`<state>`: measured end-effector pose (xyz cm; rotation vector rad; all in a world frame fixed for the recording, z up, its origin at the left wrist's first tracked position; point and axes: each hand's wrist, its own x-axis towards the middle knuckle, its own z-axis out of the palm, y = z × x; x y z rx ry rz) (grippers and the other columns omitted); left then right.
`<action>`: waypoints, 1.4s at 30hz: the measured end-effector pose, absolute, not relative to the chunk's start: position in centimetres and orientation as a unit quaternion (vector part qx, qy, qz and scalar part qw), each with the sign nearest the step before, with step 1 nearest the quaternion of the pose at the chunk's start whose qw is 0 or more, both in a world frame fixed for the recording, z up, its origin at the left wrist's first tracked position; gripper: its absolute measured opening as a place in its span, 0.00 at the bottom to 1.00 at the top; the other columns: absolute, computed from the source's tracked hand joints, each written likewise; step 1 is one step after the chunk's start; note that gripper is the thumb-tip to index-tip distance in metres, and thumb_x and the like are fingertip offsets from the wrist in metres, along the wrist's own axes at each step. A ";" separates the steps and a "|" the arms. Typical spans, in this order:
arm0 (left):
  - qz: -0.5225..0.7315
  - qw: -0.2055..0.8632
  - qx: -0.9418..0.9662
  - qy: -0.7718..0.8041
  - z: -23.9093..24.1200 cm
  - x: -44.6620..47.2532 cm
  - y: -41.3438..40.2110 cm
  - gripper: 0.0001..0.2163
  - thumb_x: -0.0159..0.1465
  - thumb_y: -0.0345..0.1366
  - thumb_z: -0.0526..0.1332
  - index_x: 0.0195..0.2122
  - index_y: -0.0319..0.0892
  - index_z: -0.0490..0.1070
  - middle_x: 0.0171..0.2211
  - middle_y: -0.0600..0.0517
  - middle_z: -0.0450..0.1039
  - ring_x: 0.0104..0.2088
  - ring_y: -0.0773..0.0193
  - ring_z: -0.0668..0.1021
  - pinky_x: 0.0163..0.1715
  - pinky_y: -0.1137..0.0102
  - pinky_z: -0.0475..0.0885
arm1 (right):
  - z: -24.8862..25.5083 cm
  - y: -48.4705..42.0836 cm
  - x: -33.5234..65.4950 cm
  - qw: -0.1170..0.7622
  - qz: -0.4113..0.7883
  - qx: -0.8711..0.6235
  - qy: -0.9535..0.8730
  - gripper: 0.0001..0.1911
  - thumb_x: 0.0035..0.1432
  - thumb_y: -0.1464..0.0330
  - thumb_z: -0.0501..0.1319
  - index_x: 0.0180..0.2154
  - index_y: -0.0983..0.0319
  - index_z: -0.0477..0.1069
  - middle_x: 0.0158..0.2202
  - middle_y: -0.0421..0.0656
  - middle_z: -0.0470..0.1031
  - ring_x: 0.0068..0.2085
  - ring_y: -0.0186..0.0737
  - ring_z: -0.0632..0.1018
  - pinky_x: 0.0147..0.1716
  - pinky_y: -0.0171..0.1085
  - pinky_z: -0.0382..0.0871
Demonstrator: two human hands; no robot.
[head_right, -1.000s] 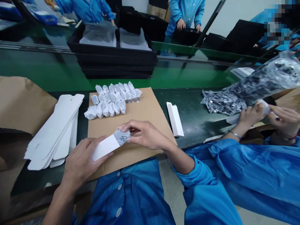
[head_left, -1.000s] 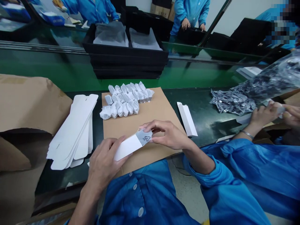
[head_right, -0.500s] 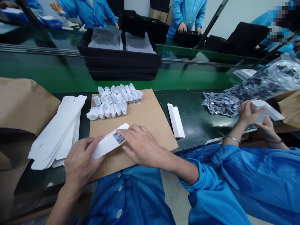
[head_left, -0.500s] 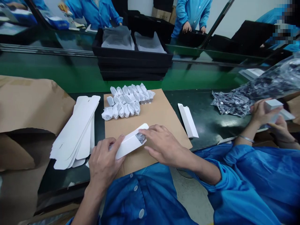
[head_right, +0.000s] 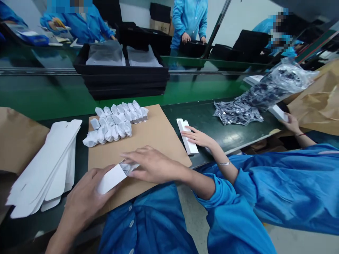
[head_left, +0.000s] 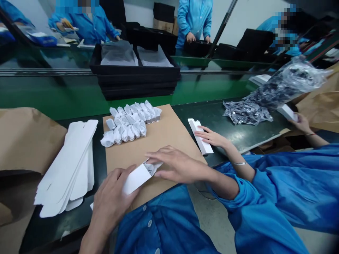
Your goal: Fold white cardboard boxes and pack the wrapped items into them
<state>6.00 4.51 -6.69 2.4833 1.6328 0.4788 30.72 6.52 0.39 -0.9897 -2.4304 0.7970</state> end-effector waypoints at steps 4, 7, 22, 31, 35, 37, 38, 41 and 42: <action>0.149 0.117 0.813 0.551 -5.8 6.6 4.6 0.18 0.65 0.45 0.60 0.55 0.52 0.67 0.39 0.52 0.73 0.41 0.58 0.78 0.33 0.68 0.68 | 0.4 6.3 31.0 0.193 0.286 -0.351 -0.871 0.38 0.61 0.67 0.63 0.68 0.61 0.50 0.60 0.49 0.70 0.59 0.47 0.69 0.63 0.49 0.57; 0.151 0.112 0.801 0.568 -5.4 7.5 4.5 0.18 0.65 0.47 0.59 0.55 0.51 0.68 0.41 0.51 0.73 0.43 0.56 0.77 0.35 0.67 0.69 | 0.1 6.2 30.9 0.161 0.278 -0.337 -0.885 0.42 0.61 0.68 0.63 0.70 0.60 0.44 0.63 0.50 0.66 0.65 0.48 0.64 0.66 0.53 0.50; 0.261 0.089 0.791 0.547 -4.0 13.0 5.5 0.32 0.63 0.41 0.60 0.67 0.44 0.52 0.50 0.40 0.70 0.47 0.50 0.75 0.45 0.57 0.72 | -4.5 5.8 28.2 0.480 0.477 -0.507 -0.533 0.30 0.58 0.50 0.63 0.55 0.61 0.66 0.53 0.51 0.76 0.53 0.53 0.78 0.51 0.49 0.74; 0.151 0.003 0.611 0.777 -3.5 -2.6 12.1 0.32 0.66 0.52 0.53 0.65 0.34 0.58 0.57 0.30 0.68 0.57 0.35 0.71 0.50 0.45 0.69 | -2.2 11.9 46.8 0.271 0.304 -0.747 -0.525 0.23 0.61 0.54 0.60 0.51 0.62 0.76 0.47 0.60 0.78 0.45 0.53 0.80 0.38 0.47 0.70; 0.153 -0.012 0.601 0.784 -3.8 -2.5 11.9 0.29 0.65 0.49 0.54 0.64 0.39 0.60 0.54 0.35 0.72 0.53 0.39 0.73 0.48 0.49 0.70 | -1.7 11.1 45.6 0.304 0.079 -0.797 -0.515 0.30 0.61 0.58 0.61 0.60 0.67 0.67 0.50 0.65 0.75 0.50 0.57 0.77 0.44 0.54 0.66; 0.177 -0.047 0.587 0.788 -4.0 -1.3 11.4 0.29 0.65 0.48 0.56 0.64 0.38 0.61 0.55 0.36 0.71 0.54 0.40 0.72 0.50 0.50 0.69 | -2.1 9.4 41.1 0.366 0.082 -0.734 -0.566 0.24 0.64 0.62 0.59 0.59 0.63 0.68 0.47 0.57 0.77 0.43 0.47 0.79 0.45 0.48 0.69; 0.200 -0.068 0.581 0.786 -4.1 -0.8 11.2 0.28 0.65 0.46 0.56 0.64 0.39 0.61 0.55 0.37 0.71 0.54 0.41 0.72 0.51 0.51 0.68 | -2.5 8.6 38.3 0.387 0.139 -0.682 -0.605 0.21 0.64 0.63 0.58 0.57 0.63 0.69 0.45 0.53 0.78 0.41 0.44 0.79 0.44 0.45 0.71; 0.263 -0.113 0.577 0.765 -4.7 0.3 11.1 0.26 0.66 0.43 0.55 0.64 0.41 0.61 0.52 0.42 0.75 0.51 0.45 0.74 0.50 0.55 0.68 | -4.0 7.0 29.7 0.368 0.360 -0.544 -0.663 0.24 0.63 0.62 0.59 0.59 0.60 0.66 0.48 0.48 0.77 0.42 0.41 0.78 0.45 0.43 0.74; 0.268 -0.112 0.587 0.756 -5.0 0.5 11.1 0.25 0.66 0.43 0.55 0.63 0.40 0.63 0.50 0.42 0.76 0.49 0.46 0.75 0.48 0.55 0.69 | -4.5 6.9 27.3 0.363 0.403 -0.514 -0.665 0.27 0.62 0.62 0.60 0.61 0.59 0.63 0.49 0.48 0.76 0.44 0.42 0.78 0.48 0.44 0.73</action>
